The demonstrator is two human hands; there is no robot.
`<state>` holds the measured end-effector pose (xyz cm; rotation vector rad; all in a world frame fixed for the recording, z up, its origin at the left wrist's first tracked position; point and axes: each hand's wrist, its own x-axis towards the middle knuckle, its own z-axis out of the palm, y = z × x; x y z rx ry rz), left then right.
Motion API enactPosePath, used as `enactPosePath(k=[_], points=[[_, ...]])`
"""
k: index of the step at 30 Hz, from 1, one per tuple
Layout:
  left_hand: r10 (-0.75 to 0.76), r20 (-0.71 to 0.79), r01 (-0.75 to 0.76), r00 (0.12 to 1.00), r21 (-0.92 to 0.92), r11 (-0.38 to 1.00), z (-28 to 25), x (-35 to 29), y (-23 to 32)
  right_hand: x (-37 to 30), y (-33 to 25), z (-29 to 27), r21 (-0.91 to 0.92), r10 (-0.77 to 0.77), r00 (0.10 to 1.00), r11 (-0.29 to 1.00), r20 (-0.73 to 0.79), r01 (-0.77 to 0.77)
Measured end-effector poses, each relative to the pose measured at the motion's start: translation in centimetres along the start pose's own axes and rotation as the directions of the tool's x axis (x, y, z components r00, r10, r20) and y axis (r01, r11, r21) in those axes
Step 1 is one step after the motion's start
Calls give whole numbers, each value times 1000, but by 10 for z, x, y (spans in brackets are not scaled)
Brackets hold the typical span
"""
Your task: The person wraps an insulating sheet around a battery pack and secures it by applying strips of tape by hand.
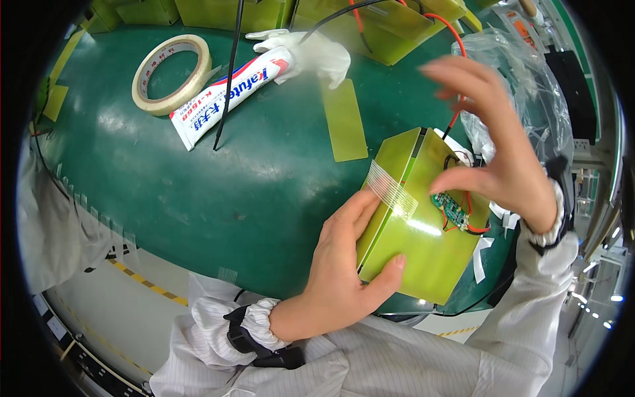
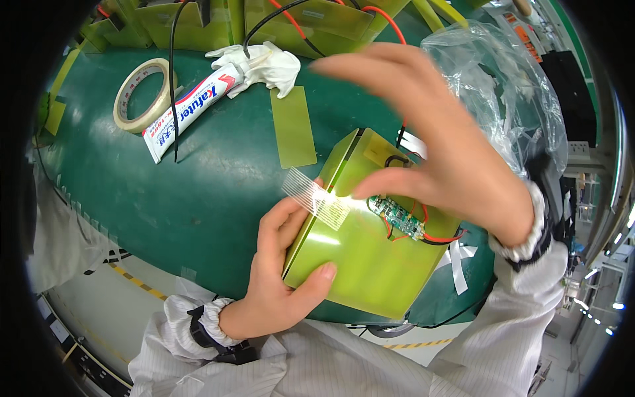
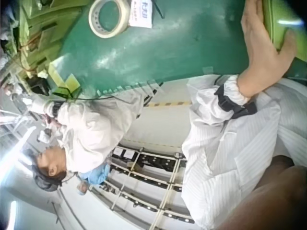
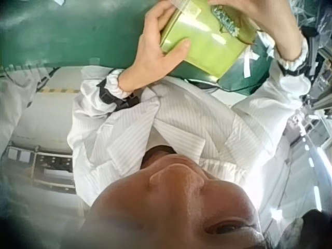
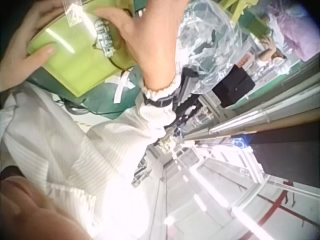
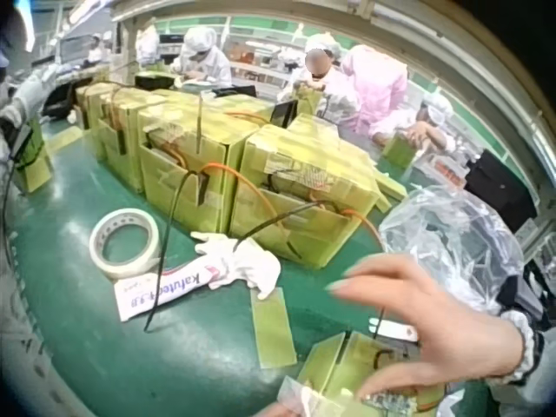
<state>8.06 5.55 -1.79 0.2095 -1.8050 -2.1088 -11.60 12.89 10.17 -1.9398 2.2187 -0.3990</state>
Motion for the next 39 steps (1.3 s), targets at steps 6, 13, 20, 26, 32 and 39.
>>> enactPosePath(k=[6, 13, 20, 26, 32, 39], points=[[0, 10, 0, 1000, 13, 1000, 0, 0, 7, -123, -45, 17, 330, 550, 691, 835, -469, -440], [-87, 65, 95, 994, -134, 986, 1, 0, 13, -169, -85, 65, 676, 813, 264, 579, -519, -455], [-126, 122, 137, 984, -90, 986, -3, 5, 19, -162, -69, 55, 845, 929, 210, 365, -305, -391], [-151, 102, 153, 983, -5, 988, -6, 0, 23, -159, -107, 101, 941, 954, 176, 274, -241, -197], [-139, 66, 140, 988, -21, 990, 0, 2, 23, -134, -114, 101, 968, 918, 374, 200, -131, -151], [-186, 99, 191, 977, -45, 980, -5, 2, 23, -117, -123, 108, 973, 918, 373, 194, -136, -122]])
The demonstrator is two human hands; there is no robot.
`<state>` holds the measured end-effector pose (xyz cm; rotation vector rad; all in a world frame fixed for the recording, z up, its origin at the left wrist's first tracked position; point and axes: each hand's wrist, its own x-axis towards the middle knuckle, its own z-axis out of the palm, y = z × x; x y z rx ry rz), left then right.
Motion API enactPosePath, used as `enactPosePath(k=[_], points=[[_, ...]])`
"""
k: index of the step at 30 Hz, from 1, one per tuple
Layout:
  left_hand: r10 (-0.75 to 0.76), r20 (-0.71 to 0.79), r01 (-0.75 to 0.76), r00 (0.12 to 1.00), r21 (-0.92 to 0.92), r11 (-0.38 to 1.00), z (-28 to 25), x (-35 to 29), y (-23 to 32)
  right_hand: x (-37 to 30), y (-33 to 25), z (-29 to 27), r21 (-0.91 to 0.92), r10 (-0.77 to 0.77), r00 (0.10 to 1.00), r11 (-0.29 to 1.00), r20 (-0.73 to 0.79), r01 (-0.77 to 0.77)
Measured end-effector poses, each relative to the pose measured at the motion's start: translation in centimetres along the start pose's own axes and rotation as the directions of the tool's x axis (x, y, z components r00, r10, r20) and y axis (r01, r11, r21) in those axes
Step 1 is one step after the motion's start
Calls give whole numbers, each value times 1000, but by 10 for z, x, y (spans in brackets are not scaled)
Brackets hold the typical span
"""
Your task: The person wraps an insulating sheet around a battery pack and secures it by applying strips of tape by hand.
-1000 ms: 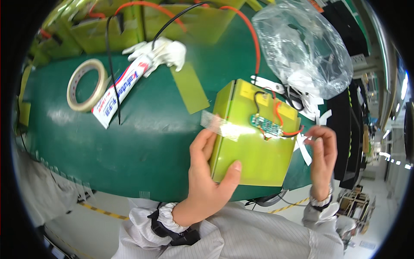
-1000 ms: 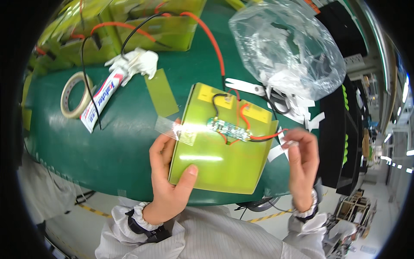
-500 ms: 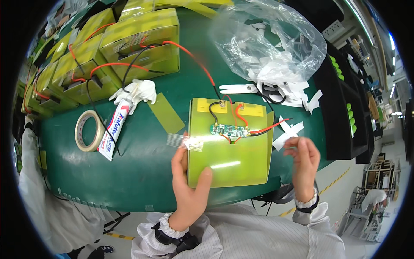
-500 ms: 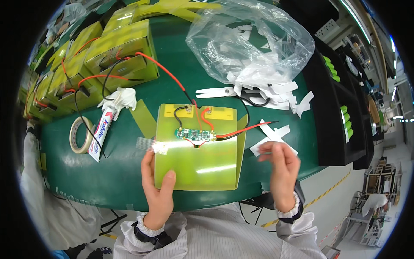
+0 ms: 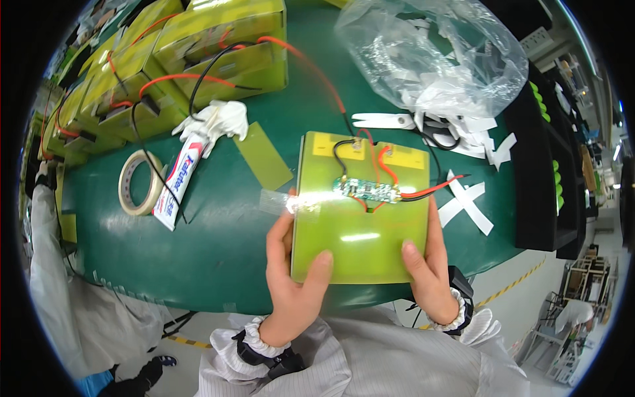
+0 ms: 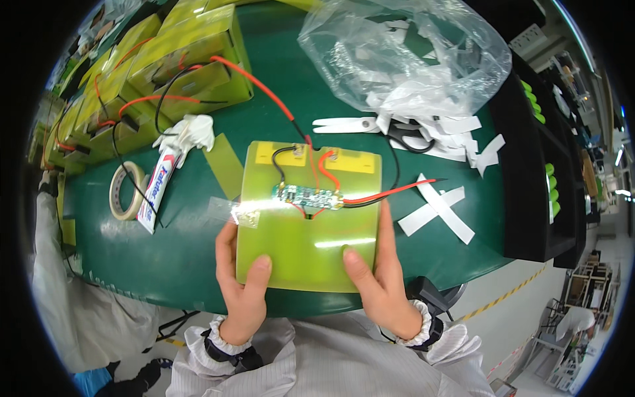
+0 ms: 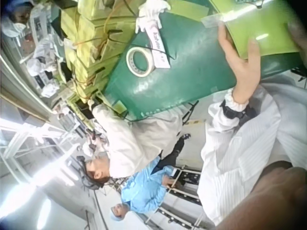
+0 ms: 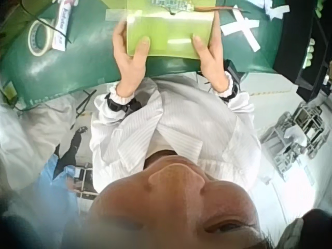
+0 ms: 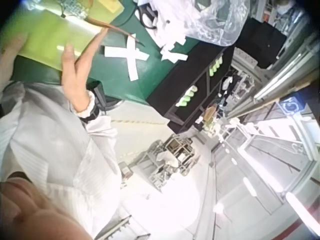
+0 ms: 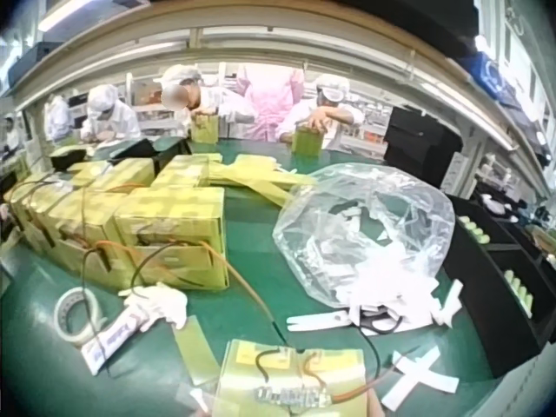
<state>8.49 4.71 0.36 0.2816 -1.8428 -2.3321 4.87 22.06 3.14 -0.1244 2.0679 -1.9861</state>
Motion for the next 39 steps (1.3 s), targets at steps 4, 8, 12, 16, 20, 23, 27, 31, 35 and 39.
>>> enactPosePath(k=[4, 8, 12, 16, 20, 23, 27, 31, 35, 39], points=[[17, -30, -17, 999, 3, 1000, -2, -5, -3, -6, 10, 1, 96, 43, 994, 995, -96, -34], [53, -55, -53, 997, 12, 999, -3, -3, -13, -3, 1, 4, 101, 57, 994, 994, -98, -47], [88, -58, -92, 994, -71, 993, -5, -1, -15, -2, -3, 10, 55, 76, 990, 996, -122, -69], [121, -61, -122, 991, -26, 992, -11, 1, -10, -2, -9, 13, 24, 109, 984, 994, -141, -107], [100, -36, -99, 994, 21, 995, -15, 6, 0, -3, -12, 15, -48, 145, 966, 986, -213, -158], [158, -8, -157, 987, 98, 983, -18, 9, 0, -1, -16, 15, -120, 137, 968, 979, -210, -164], [191, 3, -190, 982, 140, 972, -22, 12, -2, 2, -22, 15, -173, 147, 970, 968, -194, -181], [240, -40, -229, 970, 185, 956, -20, 11, -4, 3, -31, 7, -403, 132, 984, 899, -118, -169], [257, -75, -236, 964, 215, 948, -15, 10, -5, 10, -73, -12, -773, 25, 987, 619, -156, -138], [279, -72, -261, 958, 193, 946, -10, 9, -6, 50, -106, -1, -897, -360, 932, 397, 43, 195]])
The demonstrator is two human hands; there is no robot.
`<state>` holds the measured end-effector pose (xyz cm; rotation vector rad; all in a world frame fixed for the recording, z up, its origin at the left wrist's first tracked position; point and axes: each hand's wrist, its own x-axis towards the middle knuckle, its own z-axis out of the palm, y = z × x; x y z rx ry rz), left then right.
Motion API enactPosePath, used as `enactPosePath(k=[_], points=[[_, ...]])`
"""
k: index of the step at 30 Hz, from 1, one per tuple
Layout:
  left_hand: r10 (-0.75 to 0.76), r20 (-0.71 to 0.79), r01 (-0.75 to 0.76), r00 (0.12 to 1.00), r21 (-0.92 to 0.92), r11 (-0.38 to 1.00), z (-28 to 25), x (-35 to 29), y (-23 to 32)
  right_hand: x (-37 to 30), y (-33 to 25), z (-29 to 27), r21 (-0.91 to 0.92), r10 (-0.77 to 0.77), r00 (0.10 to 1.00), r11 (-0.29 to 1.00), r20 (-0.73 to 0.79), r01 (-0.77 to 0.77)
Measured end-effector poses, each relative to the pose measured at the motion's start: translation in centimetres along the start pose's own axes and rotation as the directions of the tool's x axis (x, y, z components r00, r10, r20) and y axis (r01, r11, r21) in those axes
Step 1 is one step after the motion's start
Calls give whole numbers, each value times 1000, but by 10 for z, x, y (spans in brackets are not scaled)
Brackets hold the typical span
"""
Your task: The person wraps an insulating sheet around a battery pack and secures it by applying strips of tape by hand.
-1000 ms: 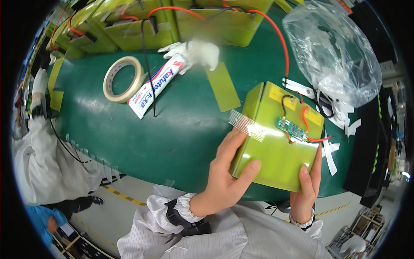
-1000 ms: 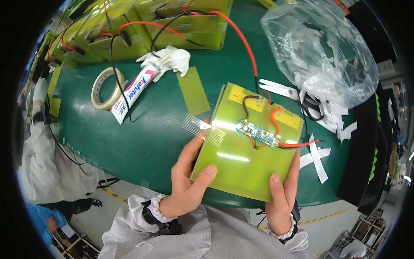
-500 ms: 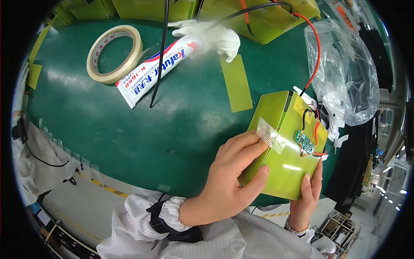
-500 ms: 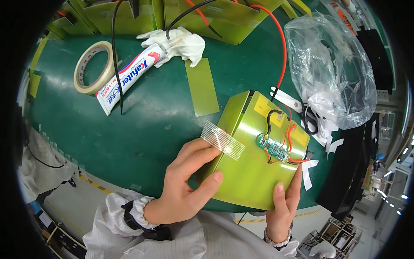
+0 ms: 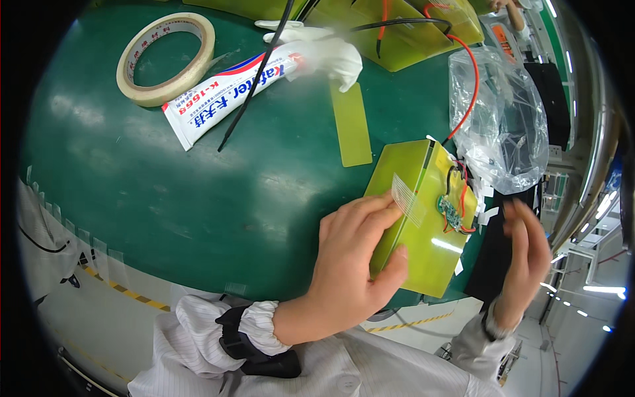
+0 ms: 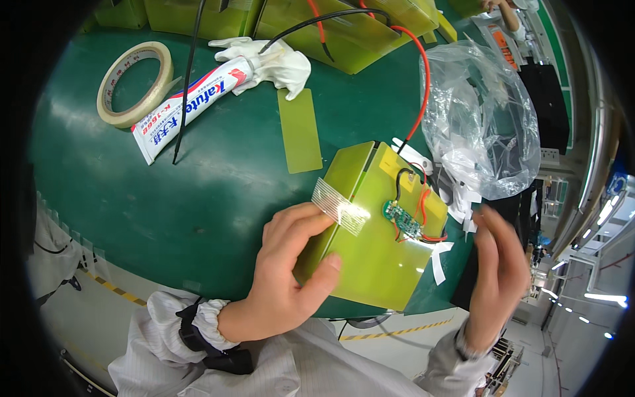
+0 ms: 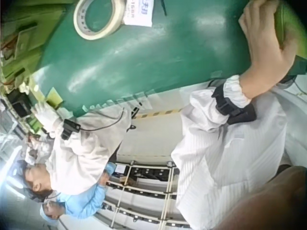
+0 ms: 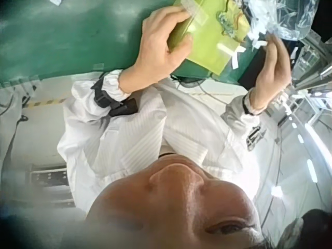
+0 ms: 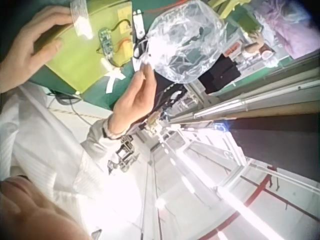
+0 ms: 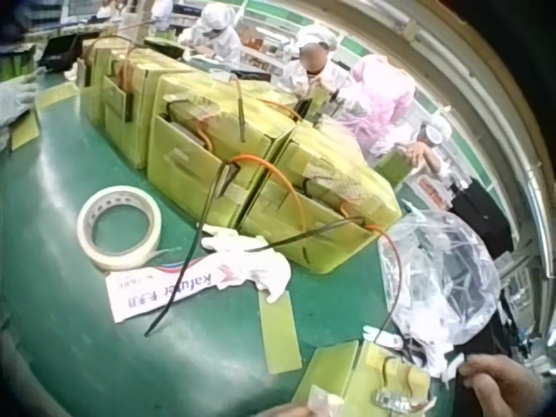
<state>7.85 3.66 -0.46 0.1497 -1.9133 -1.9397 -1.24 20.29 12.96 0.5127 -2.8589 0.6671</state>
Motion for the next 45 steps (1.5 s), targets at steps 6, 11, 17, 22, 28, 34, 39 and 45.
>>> enactPosePath(k=[6, 11, 17, 22, 28, 34, 39, 45], points=[[8, -44, -7, 999, 32, 999, 0, 0, -4, 86, -7, 64, 193, -263, 852, 962, 453, 195], [26, -47, -26, 999, 6, 1000, -1, 1, -2, 99, -3, 76, 300, -206, 715, 954, 668, -5], [13, -5, -13, 1000, 10, 1000, -5, 2, -3, 107, 3, 85, 398, -200, 656, 902, 728, -166], [13, 0, -13, 1000, 5, 1000, -6, 3, -4, 110, 13, 90, 468, -199, 622, 829, 758, -305], [0, 8, 0, 1000, -8, 1000, -6, 3, -4, 113, 10, 87, 425, -164, 582, 836, 797, -347], [2, 15, -1, 1000, -17, 1000, -6, 2, -4, 116, 13, 89, 442, -195, 548, 820, 813, -363], [13, 13, -12, 1000, -25, 1000, -6, 2, -3, 117, 12, 89, 446, -203, 553, 824, 808, -348], [-81, -37, 71, 996, -227, 971, 9, -8, -9, 116, 10, 89, 451, -223, 558, 836, 800, -312]])
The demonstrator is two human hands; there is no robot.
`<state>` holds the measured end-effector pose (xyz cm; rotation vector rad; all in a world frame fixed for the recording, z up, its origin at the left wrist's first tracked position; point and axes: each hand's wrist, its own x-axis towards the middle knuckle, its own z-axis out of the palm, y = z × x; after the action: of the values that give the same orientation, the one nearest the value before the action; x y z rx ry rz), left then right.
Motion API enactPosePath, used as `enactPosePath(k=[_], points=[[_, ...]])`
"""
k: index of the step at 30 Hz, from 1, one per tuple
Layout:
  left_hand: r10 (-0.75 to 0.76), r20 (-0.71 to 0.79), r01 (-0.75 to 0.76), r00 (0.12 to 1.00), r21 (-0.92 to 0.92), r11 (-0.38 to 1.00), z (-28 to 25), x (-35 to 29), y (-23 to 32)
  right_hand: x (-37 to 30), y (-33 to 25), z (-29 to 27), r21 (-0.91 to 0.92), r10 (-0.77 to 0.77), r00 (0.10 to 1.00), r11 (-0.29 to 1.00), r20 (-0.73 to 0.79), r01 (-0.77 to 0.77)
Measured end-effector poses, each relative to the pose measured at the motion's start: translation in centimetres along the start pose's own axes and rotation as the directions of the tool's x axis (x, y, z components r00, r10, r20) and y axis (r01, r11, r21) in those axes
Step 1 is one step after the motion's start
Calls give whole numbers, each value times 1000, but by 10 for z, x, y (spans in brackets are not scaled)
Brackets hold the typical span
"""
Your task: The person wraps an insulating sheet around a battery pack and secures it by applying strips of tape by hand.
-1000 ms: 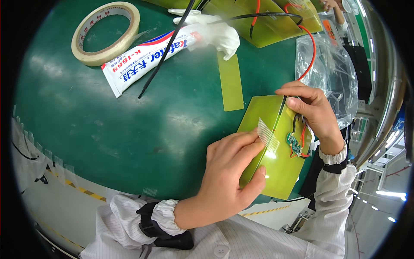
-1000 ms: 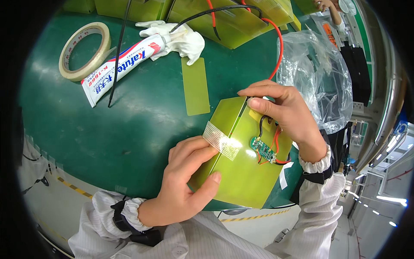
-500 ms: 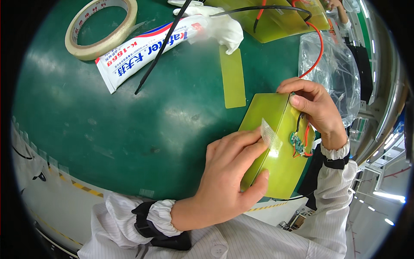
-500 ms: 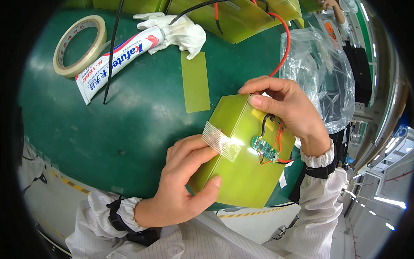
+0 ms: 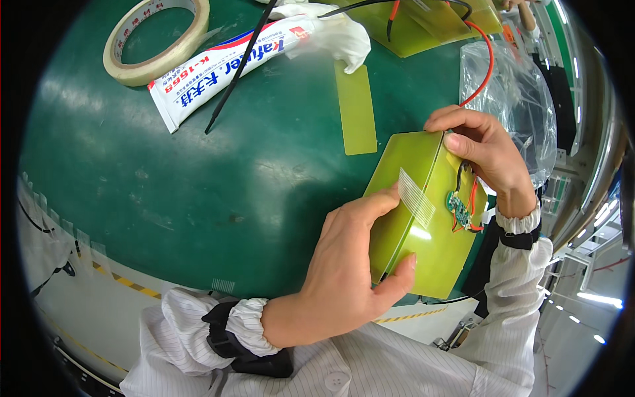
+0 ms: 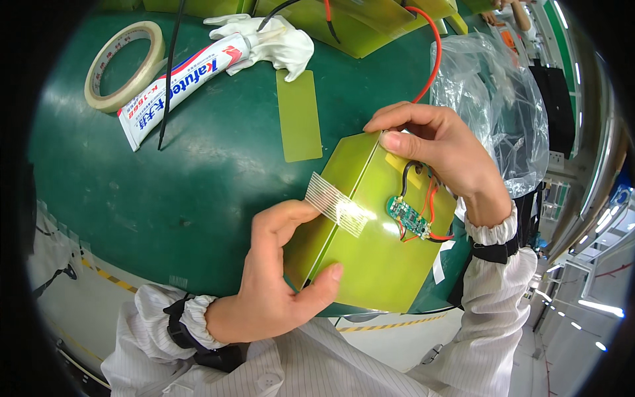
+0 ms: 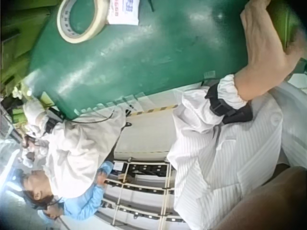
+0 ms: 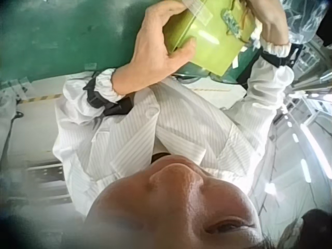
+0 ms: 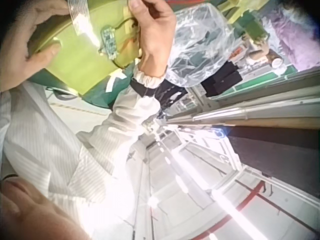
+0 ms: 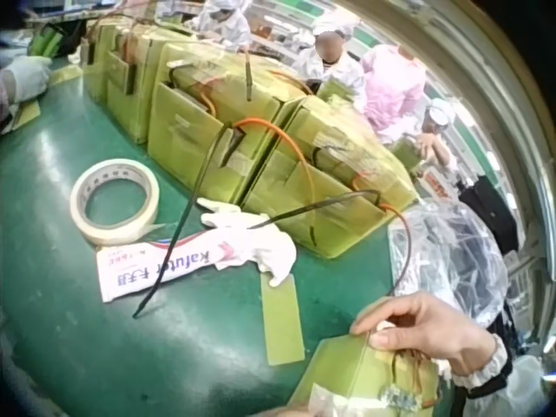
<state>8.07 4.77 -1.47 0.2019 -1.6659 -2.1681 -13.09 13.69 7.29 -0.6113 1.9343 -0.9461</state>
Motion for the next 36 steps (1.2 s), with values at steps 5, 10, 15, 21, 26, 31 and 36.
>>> enactPosePath(k=[5, 10, 15, 21, 26, 31, 36], points=[[225, -31, -216, 974, 185, 959, -3, 4, 2, 0, 0, 1, -16, -6, 1000, 1000, 1, 6], [272, 117, -296, 955, 360, 885, -11, 11, 5, 0, -1, 3, -17, -17, 1000, 1000, -11, 17], [260, 136, -293, 956, 428, 855, -10, 10, 7, 1, 2, 3, -28, -49, 999, 998, 0, 49], [200, 111, -228, 974, 404, 886, -10, 9, 11, 0, 1, 1, -2, 23, 1000, 1000, 5, -23], [92, 103, -122, 990, 343, 931, -10, 7, 11, 0, 2, 2, 12, 30, 1000, 999, 9, -30], [22, 113, -60, 993, 339, 939, -9, 4, 12, 0, 5, 4, -8, -50, 999, 999, -12, 50], [-18, 111, -28, 994, 396, 918, -12, 6, 15, 3, 0, 2, 3, -42, 999, 999, -18, 42]])
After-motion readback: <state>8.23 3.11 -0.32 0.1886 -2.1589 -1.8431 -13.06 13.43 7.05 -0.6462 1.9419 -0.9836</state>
